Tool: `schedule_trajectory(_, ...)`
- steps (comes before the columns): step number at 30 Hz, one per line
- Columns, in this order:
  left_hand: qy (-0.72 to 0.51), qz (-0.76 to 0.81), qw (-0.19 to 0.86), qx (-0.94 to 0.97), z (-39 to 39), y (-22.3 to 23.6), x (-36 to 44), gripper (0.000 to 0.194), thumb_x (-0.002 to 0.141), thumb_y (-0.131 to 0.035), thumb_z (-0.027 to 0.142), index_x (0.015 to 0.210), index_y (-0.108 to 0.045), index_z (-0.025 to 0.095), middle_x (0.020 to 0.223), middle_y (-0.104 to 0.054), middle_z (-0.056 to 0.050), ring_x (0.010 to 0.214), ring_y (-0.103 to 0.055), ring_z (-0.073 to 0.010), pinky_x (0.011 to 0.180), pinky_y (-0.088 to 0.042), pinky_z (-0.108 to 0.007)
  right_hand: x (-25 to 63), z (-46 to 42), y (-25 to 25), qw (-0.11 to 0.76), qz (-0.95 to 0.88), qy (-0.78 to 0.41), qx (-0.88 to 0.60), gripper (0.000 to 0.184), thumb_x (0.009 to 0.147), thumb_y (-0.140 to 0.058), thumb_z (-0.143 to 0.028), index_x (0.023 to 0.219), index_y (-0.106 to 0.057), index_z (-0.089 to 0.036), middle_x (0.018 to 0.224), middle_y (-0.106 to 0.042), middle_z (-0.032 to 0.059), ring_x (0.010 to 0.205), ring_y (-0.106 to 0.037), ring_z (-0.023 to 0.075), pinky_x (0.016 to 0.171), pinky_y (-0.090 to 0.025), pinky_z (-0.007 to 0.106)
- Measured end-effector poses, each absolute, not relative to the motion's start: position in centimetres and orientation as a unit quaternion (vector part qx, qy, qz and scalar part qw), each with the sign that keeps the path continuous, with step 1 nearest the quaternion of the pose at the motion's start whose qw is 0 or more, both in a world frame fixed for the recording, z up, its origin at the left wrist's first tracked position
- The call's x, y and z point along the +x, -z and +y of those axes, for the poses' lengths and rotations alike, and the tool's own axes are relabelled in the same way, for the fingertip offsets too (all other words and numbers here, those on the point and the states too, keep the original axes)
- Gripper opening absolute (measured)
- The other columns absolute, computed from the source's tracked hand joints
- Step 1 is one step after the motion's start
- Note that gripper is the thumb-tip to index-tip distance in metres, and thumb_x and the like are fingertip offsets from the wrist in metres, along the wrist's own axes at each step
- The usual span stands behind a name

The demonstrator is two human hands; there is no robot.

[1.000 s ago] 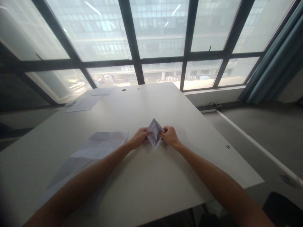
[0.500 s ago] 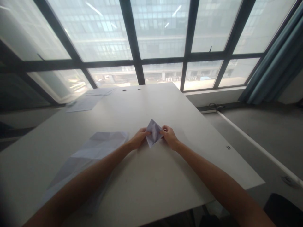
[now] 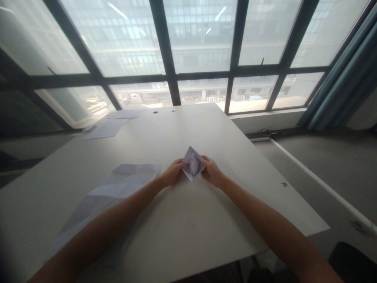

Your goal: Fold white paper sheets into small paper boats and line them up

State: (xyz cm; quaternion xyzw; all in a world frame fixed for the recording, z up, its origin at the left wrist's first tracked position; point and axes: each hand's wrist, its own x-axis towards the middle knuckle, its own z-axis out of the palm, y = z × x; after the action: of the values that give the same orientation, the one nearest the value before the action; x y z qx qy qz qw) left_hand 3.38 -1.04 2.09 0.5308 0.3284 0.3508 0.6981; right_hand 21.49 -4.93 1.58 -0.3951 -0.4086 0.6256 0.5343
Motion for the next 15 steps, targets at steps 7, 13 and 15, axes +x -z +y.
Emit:
schedule_trajectory(7, -0.372, 0.329, 0.666, 0.557, -1.0, -2.1, 3.7, 0.029, 0.067, -0.067, 0.026, 0.093, -0.07, 0.012, 0.078, -0.067, -0.004, 0.073, -0.06, -0.0186, 0.07, -0.044, -0.027, 21.7, -4.6, -1.6, 0.545, -0.394, -0.592, -0.445, 0.031, 0.067, -0.066, -0.032, 0.095, -0.059, -0.021, 0.079, -0.066, 0.0002, 0.071, -0.061, 0.0175, 0.063, -0.047, 0.027)
schedule_trajectory(13, -0.377, 0.355, 0.616, 0.594, -1.2, -2.4, 3.8, 0.021, 0.07, -0.064, 0.025, 0.087, -0.069, 0.013, 0.078, -0.066, -0.003, 0.072, -0.06, -0.0179, 0.067, -0.044, -0.026, 22.3, -4.5, -1.5, 0.532, -0.486, -0.481, -0.5, 0.025, 0.071, -0.067, -0.036, 0.087, -0.064, -0.017, 0.076, -0.066, 0.0027, 0.065, -0.061, 0.0161, 0.057, -0.049, 0.026)
schedule_trajectory(15, -0.382, 0.37, 0.597, 0.601, -1.4, -2.4, 3.9, 0.019, 0.072, -0.063, 0.026, 0.085, -0.068, 0.013, 0.078, -0.065, -0.003, 0.071, -0.059, -0.0172, 0.064, -0.044, -0.025, 22.7, -4.4, -1.4, 0.516, -0.518, -0.432, -0.528, 0.02, 0.072, -0.066, -0.035, 0.079, -0.065, -0.016, 0.071, -0.065, 0.0029, 0.059, -0.058, 0.0145, 0.05, -0.047, 0.024)
